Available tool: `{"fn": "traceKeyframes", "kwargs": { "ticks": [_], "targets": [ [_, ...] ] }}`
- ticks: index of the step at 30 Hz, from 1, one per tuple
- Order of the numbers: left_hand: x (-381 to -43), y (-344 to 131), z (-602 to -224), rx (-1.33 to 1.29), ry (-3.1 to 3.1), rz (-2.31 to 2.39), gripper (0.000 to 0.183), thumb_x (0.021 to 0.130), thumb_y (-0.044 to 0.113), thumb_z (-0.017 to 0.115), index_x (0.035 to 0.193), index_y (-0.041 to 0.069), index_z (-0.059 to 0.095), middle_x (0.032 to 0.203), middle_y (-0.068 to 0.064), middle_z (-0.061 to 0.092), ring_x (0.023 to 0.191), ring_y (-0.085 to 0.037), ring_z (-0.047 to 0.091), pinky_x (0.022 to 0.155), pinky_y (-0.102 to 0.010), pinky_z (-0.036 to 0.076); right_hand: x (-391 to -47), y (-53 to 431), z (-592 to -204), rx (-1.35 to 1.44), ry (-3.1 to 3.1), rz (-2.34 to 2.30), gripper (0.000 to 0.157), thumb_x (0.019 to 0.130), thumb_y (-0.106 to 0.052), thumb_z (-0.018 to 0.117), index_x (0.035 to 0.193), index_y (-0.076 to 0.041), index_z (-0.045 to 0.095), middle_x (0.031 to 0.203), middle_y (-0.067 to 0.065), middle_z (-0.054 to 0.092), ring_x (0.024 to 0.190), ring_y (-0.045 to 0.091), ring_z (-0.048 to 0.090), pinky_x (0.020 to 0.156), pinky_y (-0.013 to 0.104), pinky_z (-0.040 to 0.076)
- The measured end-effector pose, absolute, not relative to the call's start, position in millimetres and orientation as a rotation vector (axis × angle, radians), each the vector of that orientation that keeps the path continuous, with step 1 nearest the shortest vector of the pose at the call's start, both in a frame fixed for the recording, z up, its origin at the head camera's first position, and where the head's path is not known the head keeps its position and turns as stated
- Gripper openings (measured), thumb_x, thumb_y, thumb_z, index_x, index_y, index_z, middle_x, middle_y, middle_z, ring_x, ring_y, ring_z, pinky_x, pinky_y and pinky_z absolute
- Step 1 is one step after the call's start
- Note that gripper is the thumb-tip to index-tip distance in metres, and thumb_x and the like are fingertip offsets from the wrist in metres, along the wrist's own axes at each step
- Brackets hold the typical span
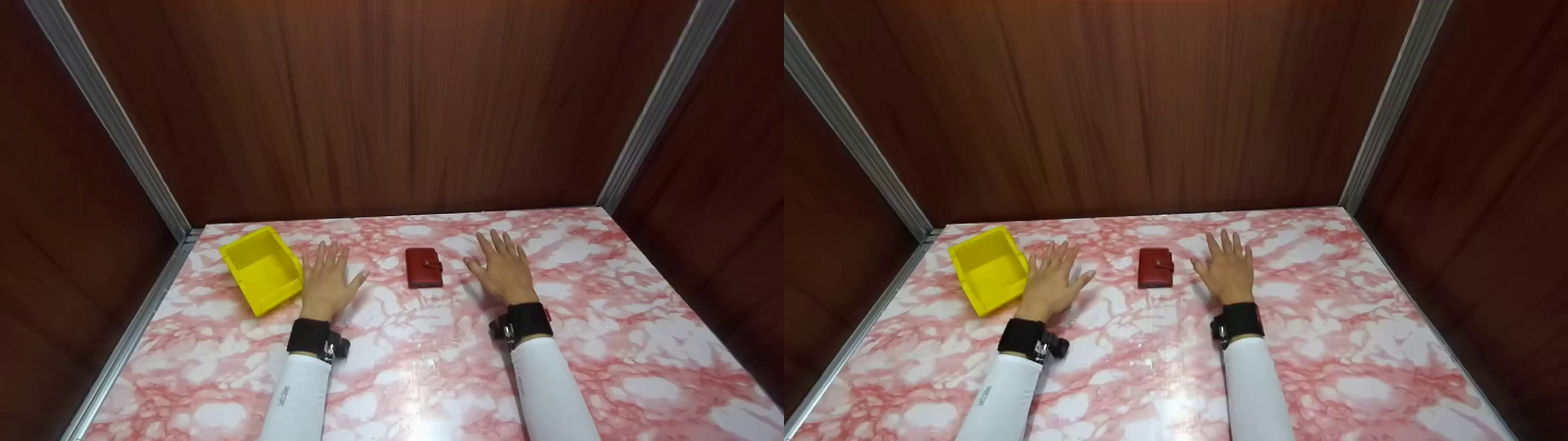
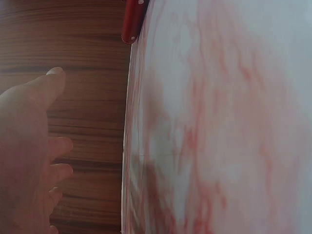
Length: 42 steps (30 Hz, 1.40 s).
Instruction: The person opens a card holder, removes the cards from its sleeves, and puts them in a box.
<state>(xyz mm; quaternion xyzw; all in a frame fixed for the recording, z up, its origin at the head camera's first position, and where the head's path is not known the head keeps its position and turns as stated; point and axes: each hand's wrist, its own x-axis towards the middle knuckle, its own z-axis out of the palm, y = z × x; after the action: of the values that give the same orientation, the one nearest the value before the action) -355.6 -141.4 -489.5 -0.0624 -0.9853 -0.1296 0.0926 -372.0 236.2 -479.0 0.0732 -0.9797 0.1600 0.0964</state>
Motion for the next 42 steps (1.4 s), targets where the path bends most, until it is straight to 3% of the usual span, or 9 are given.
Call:
{"fn": "traceKeyframes", "kwargs": {
  "ticks": [13,23,33,42],
  "targets": [
    [-354,-144,-487,-0.136,-2.962,-0.382,0.088,0.106,0.071,0.042,0.173,0.016,0.027,0.183,-0.014,0.019,0.173,-0.039,0.008,0.137,-0.070,0.003,-373,245,-477,0.195,-2.920,0.491,0.076,0.110,-0.057,0.047,0.171,-0.013,0.033,0.179,0.026,0.024,0.168,0.052,0.016,0.136,0.071,0.013],
    [-355,-136,-477,-0.146,-2.950,-0.432,0.087,0.107,0.070,0.043,0.174,0.017,0.026,0.183,-0.012,0.020,0.173,-0.038,0.010,0.138,-0.067,0.003,-373,243,-470,0.197,-2.898,0.514,0.076,0.112,-0.056,0.046,0.172,-0.012,0.031,0.179,0.025,0.022,0.169,0.050,0.015,0.136,0.069,0.012],
    [-359,-82,-478,-0.331,-2.857,-0.462,0.076,0.109,0.051,0.058,0.170,0.012,0.035,0.181,-0.012,0.028,0.172,-0.034,0.018,0.140,-0.059,0.012,-380,206,-470,0.428,-2.764,0.519,0.065,0.111,-0.043,0.055,0.164,-0.006,0.045,0.174,0.026,0.036,0.162,0.051,0.034,0.133,0.062,0.031],
    [-356,-42,-495,-0.495,-2.864,-0.374,0.068,0.111,0.045,0.058,0.165,0.007,0.044,0.175,-0.018,0.040,0.165,-0.039,0.035,0.137,-0.058,0.027,-379,176,-481,0.531,-2.781,0.553,0.062,0.106,-0.039,0.067,0.157,-0.007,0.056,0.166,0.025,0.050,0.152,0.046,0.053,0.123,0.059,0.048]
  ]
}}
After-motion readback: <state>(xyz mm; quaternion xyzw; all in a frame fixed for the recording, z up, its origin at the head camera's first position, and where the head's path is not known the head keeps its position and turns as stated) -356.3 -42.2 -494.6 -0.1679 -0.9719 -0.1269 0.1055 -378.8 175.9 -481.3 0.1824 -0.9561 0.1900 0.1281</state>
